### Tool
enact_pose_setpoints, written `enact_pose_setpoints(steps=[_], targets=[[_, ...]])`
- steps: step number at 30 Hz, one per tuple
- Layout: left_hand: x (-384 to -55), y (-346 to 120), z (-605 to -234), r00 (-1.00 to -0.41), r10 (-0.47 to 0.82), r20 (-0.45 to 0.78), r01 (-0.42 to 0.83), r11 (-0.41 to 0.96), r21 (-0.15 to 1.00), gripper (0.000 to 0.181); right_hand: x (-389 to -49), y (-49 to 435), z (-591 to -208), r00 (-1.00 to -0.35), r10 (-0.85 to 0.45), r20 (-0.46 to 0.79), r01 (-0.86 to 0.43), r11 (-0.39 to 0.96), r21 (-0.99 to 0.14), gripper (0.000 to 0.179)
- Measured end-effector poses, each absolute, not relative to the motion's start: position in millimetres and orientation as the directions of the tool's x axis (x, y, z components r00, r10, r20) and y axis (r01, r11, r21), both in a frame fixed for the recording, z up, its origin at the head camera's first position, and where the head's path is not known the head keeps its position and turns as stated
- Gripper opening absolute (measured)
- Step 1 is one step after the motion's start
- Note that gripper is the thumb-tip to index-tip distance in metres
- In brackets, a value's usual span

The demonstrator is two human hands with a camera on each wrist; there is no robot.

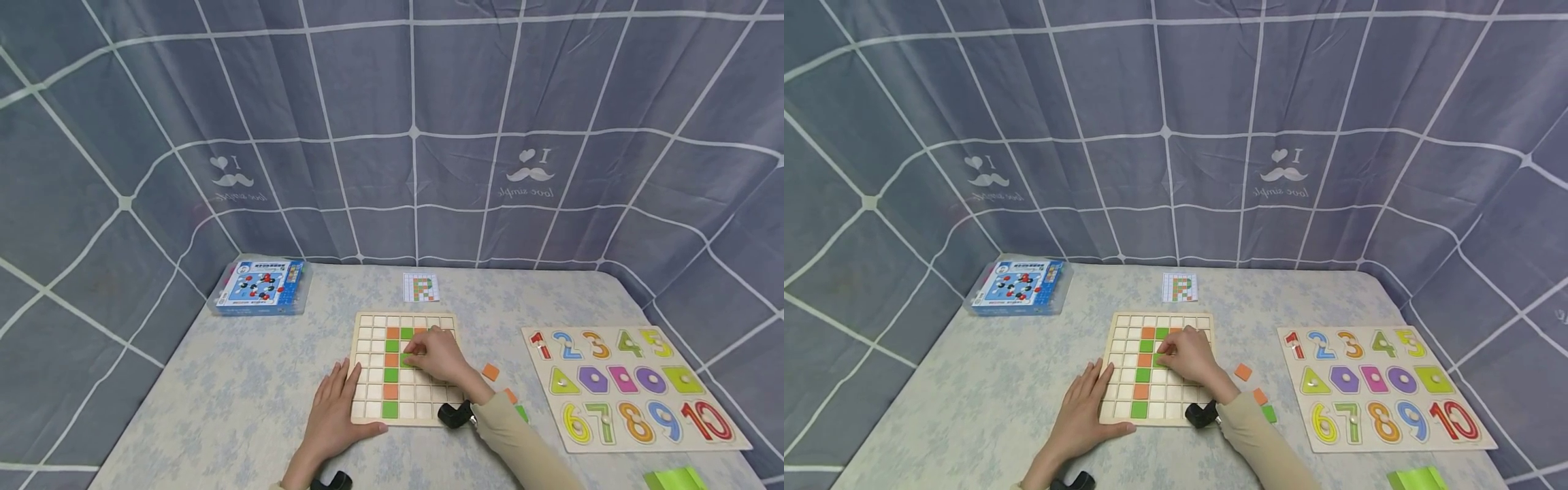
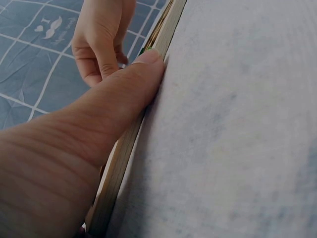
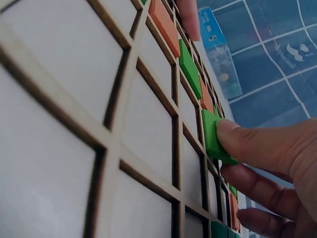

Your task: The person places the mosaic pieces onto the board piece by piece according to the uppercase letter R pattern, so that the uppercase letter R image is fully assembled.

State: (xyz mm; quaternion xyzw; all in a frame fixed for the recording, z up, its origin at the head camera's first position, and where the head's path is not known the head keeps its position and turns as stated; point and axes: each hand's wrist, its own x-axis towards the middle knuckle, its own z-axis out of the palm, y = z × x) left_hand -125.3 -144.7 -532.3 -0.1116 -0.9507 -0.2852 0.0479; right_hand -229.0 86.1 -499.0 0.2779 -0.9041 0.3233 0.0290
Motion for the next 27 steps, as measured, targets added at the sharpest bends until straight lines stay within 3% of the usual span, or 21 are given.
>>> enact_pose_setpoints(steps=[8, 27], targets=[[-125.4, -146.1, -533.0, -0.971, 0.189, 0.146, 0.238, 0.819, 0.522, 0.115, -229.7, 83.1, -497.2, -0.824, -0.503, 0.263, -0.565, 0.69, -0.452, 0.004], [-125.1, -145.4, -532.7, -0.971, 0.185, 0.15, 0.237, 0.815, 0.528, 0.114, -229.4, 86.3, -499.4, -0.832, -0.484, 0.271, -0.553, 0.682, -0.479, 0.004]])
